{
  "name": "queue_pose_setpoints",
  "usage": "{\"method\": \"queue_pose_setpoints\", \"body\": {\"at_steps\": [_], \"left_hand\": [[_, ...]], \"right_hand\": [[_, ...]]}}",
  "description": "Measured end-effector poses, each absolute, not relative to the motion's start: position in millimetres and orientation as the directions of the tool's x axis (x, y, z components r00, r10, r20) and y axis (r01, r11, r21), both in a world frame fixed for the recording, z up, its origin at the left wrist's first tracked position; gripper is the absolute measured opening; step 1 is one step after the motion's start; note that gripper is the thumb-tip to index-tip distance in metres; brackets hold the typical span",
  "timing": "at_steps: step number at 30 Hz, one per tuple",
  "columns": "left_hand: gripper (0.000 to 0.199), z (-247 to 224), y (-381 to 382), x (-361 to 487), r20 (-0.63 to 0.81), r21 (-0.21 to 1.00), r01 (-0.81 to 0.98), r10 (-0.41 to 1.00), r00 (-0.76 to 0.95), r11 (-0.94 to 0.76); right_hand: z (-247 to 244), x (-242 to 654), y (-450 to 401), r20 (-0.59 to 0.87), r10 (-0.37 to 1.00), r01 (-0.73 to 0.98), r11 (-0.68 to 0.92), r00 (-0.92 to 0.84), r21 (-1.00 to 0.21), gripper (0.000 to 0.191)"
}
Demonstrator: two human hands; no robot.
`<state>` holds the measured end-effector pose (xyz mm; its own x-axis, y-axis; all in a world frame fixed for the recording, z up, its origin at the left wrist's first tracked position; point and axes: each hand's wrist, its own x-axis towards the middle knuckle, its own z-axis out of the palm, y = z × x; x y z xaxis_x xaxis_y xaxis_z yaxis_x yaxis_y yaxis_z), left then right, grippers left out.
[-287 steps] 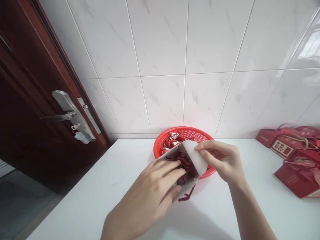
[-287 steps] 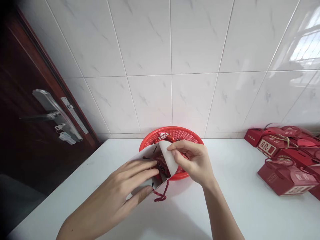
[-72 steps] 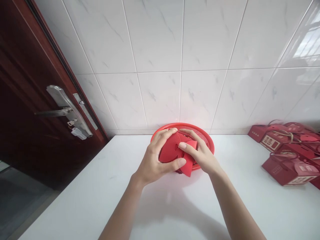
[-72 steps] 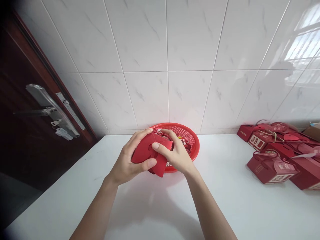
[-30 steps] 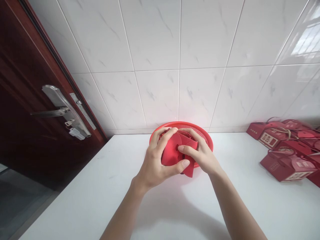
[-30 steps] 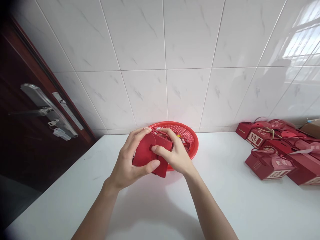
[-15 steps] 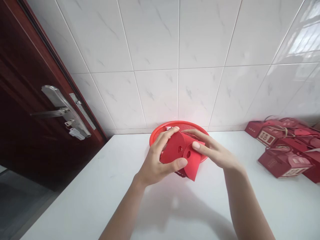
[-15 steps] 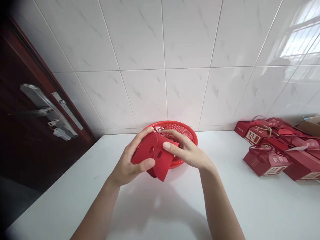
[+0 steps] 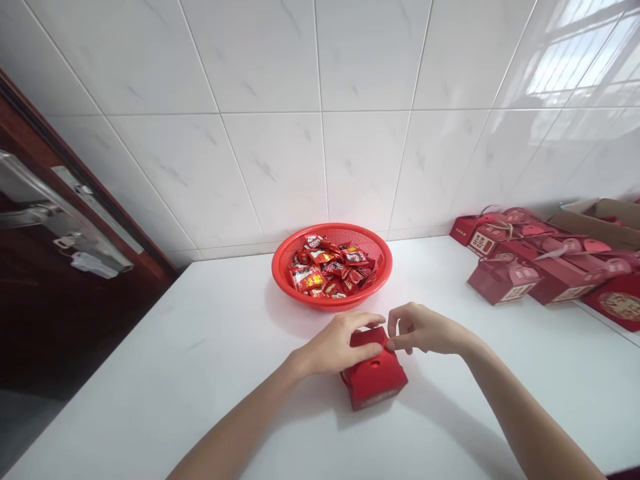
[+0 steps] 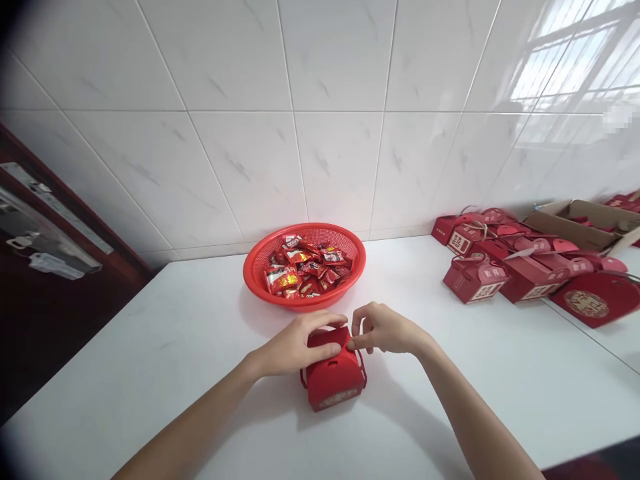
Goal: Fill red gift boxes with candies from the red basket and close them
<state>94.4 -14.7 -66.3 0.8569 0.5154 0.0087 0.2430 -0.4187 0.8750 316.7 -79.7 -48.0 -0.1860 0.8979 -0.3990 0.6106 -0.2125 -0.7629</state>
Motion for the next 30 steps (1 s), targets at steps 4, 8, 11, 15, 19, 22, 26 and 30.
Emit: {"method": "queue_pose_setpoints", "body": {"at_steps": [4,8,11,15,19,22,26,30], "left_hand": [[0.054,-67.5,-13.5,74.9,-0.009,0.858,0.316,0.603,0.797,-0.406],[0.053,-60.6,-12.8,49.3,-0.070,0.853,0.384,0.651,0.756,-0.354],[0.054,-65.6,-15.3,39.3,-0.158,0.848,0.444,0.660,0.734,-0.290],[0.055,-82.8,-21.2,39.9,-0.141,0.857,0.438,0.693,0.707,-0.272],[0.054,-92.7,-24.8,42.1,-0.181,0.881,0.442,0.739,0.649,-0.173],[0.049,-86.6,-23.5,37.9,-0.211,0.918,0.390,0.750,0.627,-0.068],[0.038,-60.1,-18.5,27.5,-0.237,0.971,0.130,0.731,0.639,0.202],[0.029,-24.8,-16.5,22.0,-0.078,0.971,-0.109,0.713,0.697,0.213]], "right_hand": [[-56.7,319.5,-87.1,-0.318,0.937,0.604,-0.172,-0.143,-0.778,0.041],[-68.3,325.5,-92.1,-0.272,0.945,0.596,-0.115,-0.180,-0.794,0.032],[-81.8,326.8,-94.2,-0.276,0.935,0.593,-0.093,-0.224,-0.799,0.020],[-94.4,324.1,-96.0,-0.295,0.925,0.571,-0.113,-0.237,-0.813,0.013],[-92.0,326.1,-98.3,-0.270,0.928,0.407,-0.149,-0.257,-0.901,0.022],[-84.3,333.0,-100.4,-0.214,0.942,0.198,-0.165,-0.257,-0.966,0.030],[-69.0,340.6,-100.8,-0.140,0.962,0.002,-0.143,-0.235,-0.990,0.032],[-40.6,336.0,-96.4,-0.016,0.967,-0.076,-0.036,-0.255,-0.996,0.030]]}}
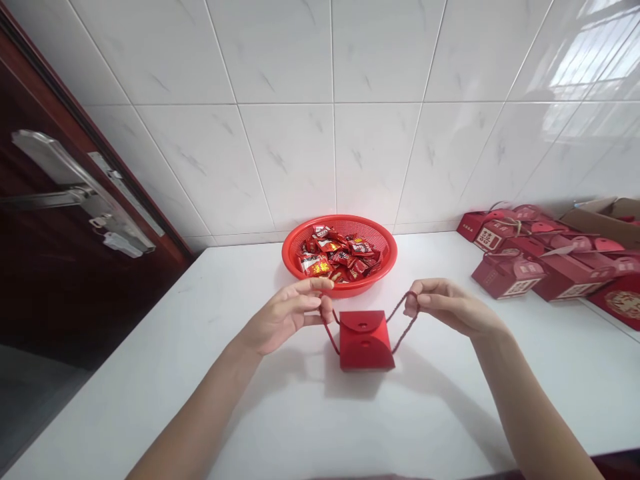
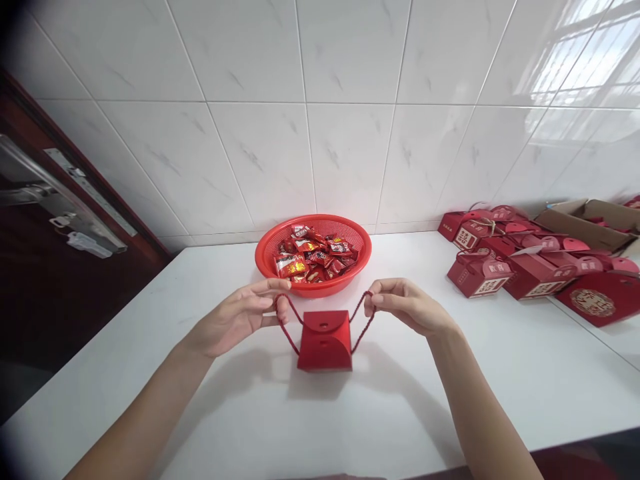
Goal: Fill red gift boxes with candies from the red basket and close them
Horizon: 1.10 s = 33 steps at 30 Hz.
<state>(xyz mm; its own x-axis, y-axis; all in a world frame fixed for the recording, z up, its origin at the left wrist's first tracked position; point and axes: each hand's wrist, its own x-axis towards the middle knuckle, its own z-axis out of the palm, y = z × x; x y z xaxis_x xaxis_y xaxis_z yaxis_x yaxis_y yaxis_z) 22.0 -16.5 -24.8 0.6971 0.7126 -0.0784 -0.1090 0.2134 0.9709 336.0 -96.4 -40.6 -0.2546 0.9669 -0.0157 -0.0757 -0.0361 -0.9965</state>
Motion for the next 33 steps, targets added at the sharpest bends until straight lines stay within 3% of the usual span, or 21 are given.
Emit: {"method": "queue_pose_setpoints", "body": {"at_steps": [5,14,22,28,33], "left_hand": [[0.031,11.5,-21.3,31.8,0.128,0.989,-0.142,0.731,0.670,-0.043],[0.029,44.7,-12.5,66.9,0.396,0.888,-0.066,0.684,0.612,-0.455],[0.036,44.3,-4.5,84.8,0.421,0.856,0.032,0.732,0.536,-0.516],[0.032,34.3,-1.5,88.8,0.456,0.814,0.125,0.757,0.468,-0.567],[0.034,21.6,1.4,86.4,0.483,0.831,0.066,0.774,0.410,-0.553]], "right_hand": [[3.6,315.8,-87.8,0.092,0.942,-0.097,0.064,-0.324,-0.993,0.027],[48.0,282.7,-80.4,0.301,0.925,-0.017,0.305,-0.232,-0.952,0.029],[48.0,272.4,-75.8,0.321,0.921,-0.039,0.321,-0.222,-0.946,0.040],[32.4,272.5,-63.1,0.383,0.901,-0.168,0.353,-0.206,-0.921,0.030],[28.8,272.6,-60.6,0.370,0.921,-0.250,0.333,-0.121,-0.909,0.036]]}}
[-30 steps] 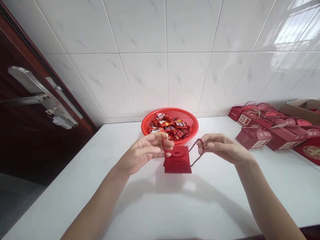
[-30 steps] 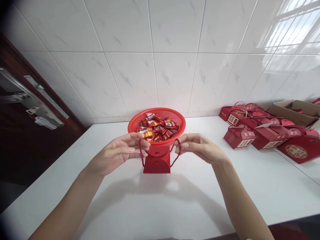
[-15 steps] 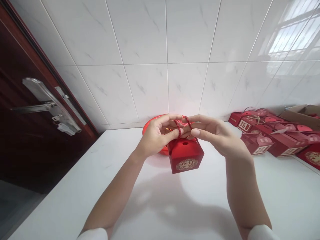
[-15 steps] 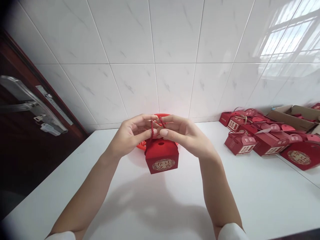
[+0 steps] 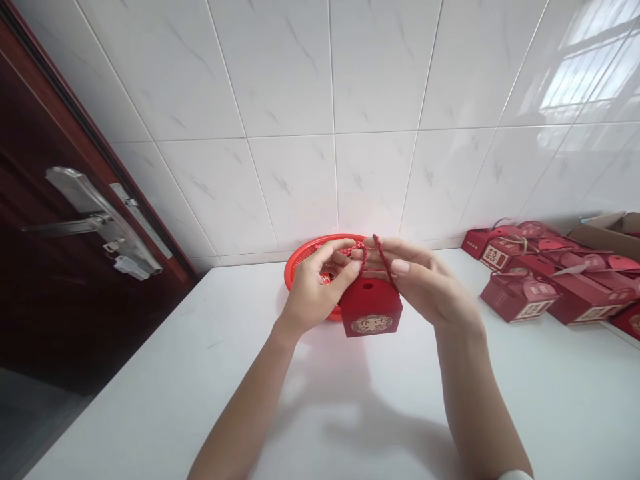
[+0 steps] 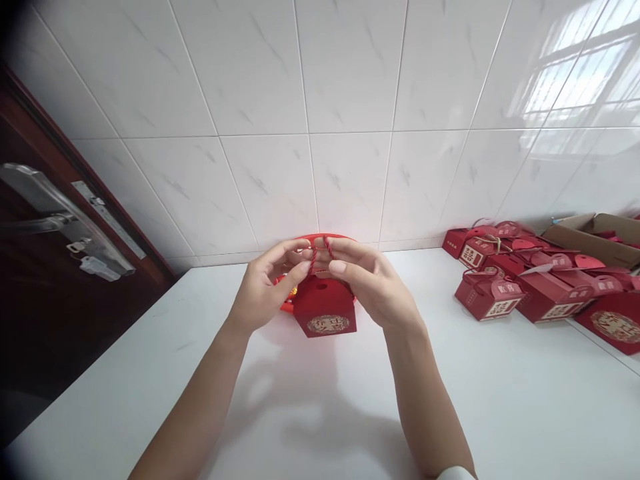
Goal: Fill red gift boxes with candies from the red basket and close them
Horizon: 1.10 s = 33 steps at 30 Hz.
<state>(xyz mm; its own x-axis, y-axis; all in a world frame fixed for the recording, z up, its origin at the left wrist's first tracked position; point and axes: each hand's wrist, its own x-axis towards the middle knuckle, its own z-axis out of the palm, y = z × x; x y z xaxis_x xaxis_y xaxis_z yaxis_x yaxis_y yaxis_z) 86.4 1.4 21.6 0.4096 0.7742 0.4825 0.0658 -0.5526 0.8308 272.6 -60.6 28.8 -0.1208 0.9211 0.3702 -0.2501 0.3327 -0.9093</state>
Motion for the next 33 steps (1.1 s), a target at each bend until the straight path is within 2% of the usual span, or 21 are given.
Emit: {"method": "queue_pose_setpoints", "body": {"at_steps": [4,6,9,13,17,19,20,22,24,26,29,33], "left_hand": [[0.048,7.8,6.5,78.1,0.552,0.803,-0.008,0.738,0.390,-0.596],[0.069,1.4,8.5,73.6,0.542,0.790,0.011,0.706,0.455,-0.613],[0.101,-5.7,9.5,71.1,0.429,0.794,0.111,0.680,0.595,-0.597],[0.104,-10.1,6.6,77.3,0.335,0.834,0.143,0.696,0.636,-0.532],[0.106,-14.9,-0.5,86.2,0.336,0.813,0.172,0.689,0.642,-0.557],[0.099,-21.3,-5.8,90.3,0.423,0.767,0.150,0.667,0.613,-0.624],[0.089,-26.3,-9.0,92.1,0.493,0.733,0.125,0.649,0.580,-0.669],[0.056,-40.2,-16.4,94.9,0.619,0.664,0.065,0.597,0.510,-0.745],[0.026,-59.5,-25.4,94.9,0.637,0.636,0.021,0.540,0.550,-0.772],[0.013,-82.7,-35.6,90.8,0.516,0.677,0.003,0.478,0.711,-0.736],[0.018,-118.0,-51.3,76.7,0.328,0.719,0.074,0.431,0.841,-0.691],[0.021,-150.9,-66.8,53.8,0.112,0.792,0.223,0.495,0.862,-0.569]], "right_hand": [[28.9,277.7,-60.1,0.387,0.921,-0.303,0.358,-0.042,-0.883,0.035],[28.9,279.9,-59.9,0.380,0.924,-0.323,0.350,-0.033,-0.879,0.034],[29.2,280.5,-59.7,0.379,0.925,-0.349,0.346,-0.027,-0.871,0.033],[30.4,279.3,-60.3,0.374,0.927,-0.348,0.350,-0.004,-0.870,0.035],[30.3,287.1,-61.2,0.363,0.924,-0.192,0.381,0.120,-0.904,0.039],[29.2,297.7,-62.0,0.389,0.889,-0.087,0.420,0.242,-0.904,0.036],[28.5,304.4,-62.9,0.411,0.861,-0.030,0.439,0.300,-0.898,0.035],[27.2,319.6,-66.0,0.453,0.804,0.097,0.453,0.386,-0.886,0.033],[26.6,334.1,-70.8,0.477,0.760,0.207,0.431,0.441,-0.878,0.028],[27.2,345.5,-75.8,0.469,0.727,0.264,0.387,0.502,-0.883,0.023],[30.3,356.3,-81.6,0.429,0.674,0.305,0.303,0.602,-0.903,0.016],[33.1,373.3,-93.6,0.386,0.593,0.344,0.190,0.707,-0.920,0.015]]}}
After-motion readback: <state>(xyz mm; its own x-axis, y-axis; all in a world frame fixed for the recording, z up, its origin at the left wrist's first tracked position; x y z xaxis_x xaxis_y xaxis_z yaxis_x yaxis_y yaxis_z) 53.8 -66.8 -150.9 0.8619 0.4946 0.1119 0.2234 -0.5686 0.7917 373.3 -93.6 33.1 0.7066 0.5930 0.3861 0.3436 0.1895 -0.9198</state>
